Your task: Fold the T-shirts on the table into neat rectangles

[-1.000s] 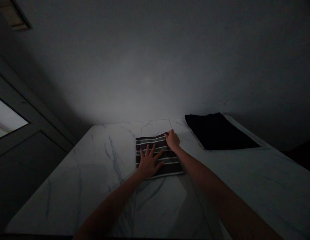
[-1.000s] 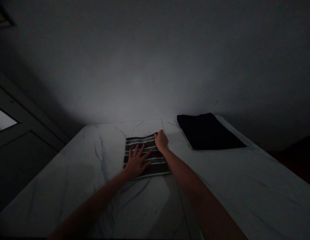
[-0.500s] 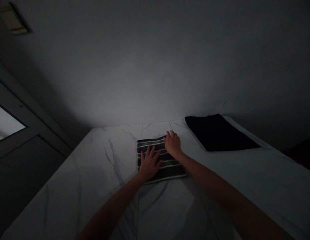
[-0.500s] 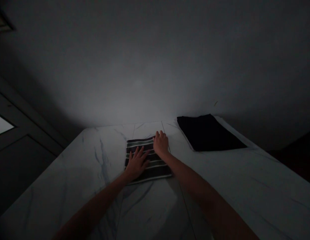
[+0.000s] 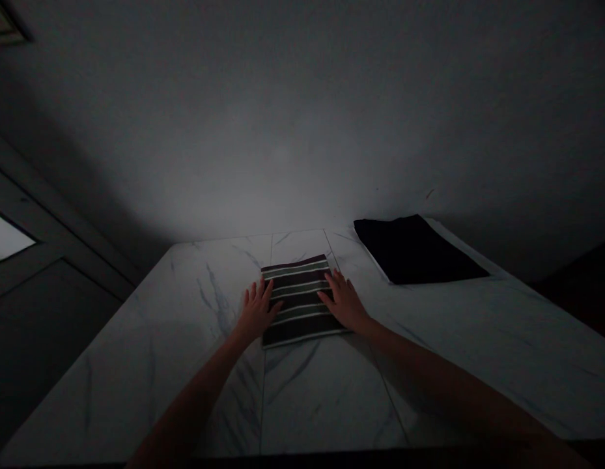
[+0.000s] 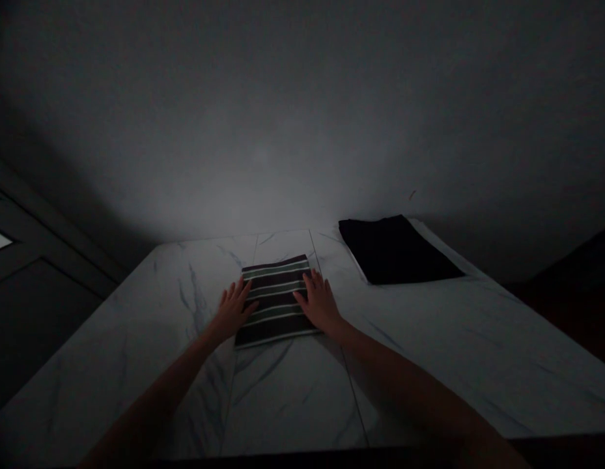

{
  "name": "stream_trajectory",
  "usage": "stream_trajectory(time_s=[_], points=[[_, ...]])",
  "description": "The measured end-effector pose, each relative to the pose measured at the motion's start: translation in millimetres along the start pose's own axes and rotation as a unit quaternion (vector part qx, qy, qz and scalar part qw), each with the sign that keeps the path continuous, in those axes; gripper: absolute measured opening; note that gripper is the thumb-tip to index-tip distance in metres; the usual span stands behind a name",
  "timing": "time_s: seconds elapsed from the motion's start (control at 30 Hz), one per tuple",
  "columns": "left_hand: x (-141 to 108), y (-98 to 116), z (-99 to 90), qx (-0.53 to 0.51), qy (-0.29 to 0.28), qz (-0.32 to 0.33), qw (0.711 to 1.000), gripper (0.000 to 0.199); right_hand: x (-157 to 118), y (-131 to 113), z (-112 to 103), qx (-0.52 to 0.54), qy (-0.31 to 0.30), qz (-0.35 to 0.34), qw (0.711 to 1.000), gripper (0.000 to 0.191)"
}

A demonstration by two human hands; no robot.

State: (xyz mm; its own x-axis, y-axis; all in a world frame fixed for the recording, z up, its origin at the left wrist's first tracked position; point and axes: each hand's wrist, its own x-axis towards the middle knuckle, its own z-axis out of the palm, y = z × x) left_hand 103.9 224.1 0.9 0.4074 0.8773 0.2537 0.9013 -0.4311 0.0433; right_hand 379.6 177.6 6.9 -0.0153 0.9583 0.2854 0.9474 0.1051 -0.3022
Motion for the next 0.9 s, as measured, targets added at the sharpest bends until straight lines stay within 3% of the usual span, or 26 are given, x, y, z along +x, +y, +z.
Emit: stream_trajectory(time_s=[0.1, 0.2, 0.3, 0.43, 0.57, 0.67, 0.73, 0.83, 0.87, 0.9], points=[[-50.3, -39.5, -12.3, 0.006, 0.033, 0.023, 0.999, 0.066, -42.8, 44.5, -17.4, -0.025, 0.068, -0.031, 0.997, 0.056], [-85.1, -70.7, -19.9, 0.028, 0.058, -0.012, 0.998, 0.065, -75.7, 82.7, -26.4, -0.093, 0.099, 0.002, 0.991, 0.060], [-94.5, -79.9, -18.9, 0.038, 0.034, -0.037, 0.998, 0.059, -86.7, 98.3, -24.9, -0.122, 0.055, 0.034, 0.990, 0.064], [-90.5, -71.5, -15.8, 0.030, 0.005, -0.062, 0.998, 0.054, -84.7, 95.4, -22.1, -0.122, -0.021, 0.070, 0.990, 0.062], [-75.5, -58.5, -24.7, -0.081, 0.039, -0.058, 0.994, 0.048, -72.8, 81.2, -28.5, -0.048, -0.046, 0.093, 0.993, 0.053], [-42.7, -44.2, -35.7, -0.247, 0.055, -0.087, 0.963, 0.050, -43.7, 55.4, -34.5, 0.089, -0.055, 0.081, 0.991, 0.043], [-14.1, -34.6, -42.0, -0.373, 0.025, -0.158, 0.914, 0.052, -15.2, 33.5, -37.2, 0.181, -0.067, 0.119, 0.974, 0.038], [22.7, -26.7, -45.5, -0.492, -0.074, -0.258, 0.829, 0.042, 28.0, 10.0, -38.6, 0.299, -0.121, 0.210, 0.923, 0.022], [31.4, -26.5, -44.5, -0.491, -0.107, -0.267, 0.822, 0.039, 39.3, 6.7, -38.5, 0.325, -0.134, 0.229, 0.908, 0.017], [38.5, -27.4, -42.4, -0.467, -0.118, -0.255, 0.839, 0.037, 48.0, 5.2, -37.7, 0.344, -0.140, 0.240, 0.897, 0.014]])
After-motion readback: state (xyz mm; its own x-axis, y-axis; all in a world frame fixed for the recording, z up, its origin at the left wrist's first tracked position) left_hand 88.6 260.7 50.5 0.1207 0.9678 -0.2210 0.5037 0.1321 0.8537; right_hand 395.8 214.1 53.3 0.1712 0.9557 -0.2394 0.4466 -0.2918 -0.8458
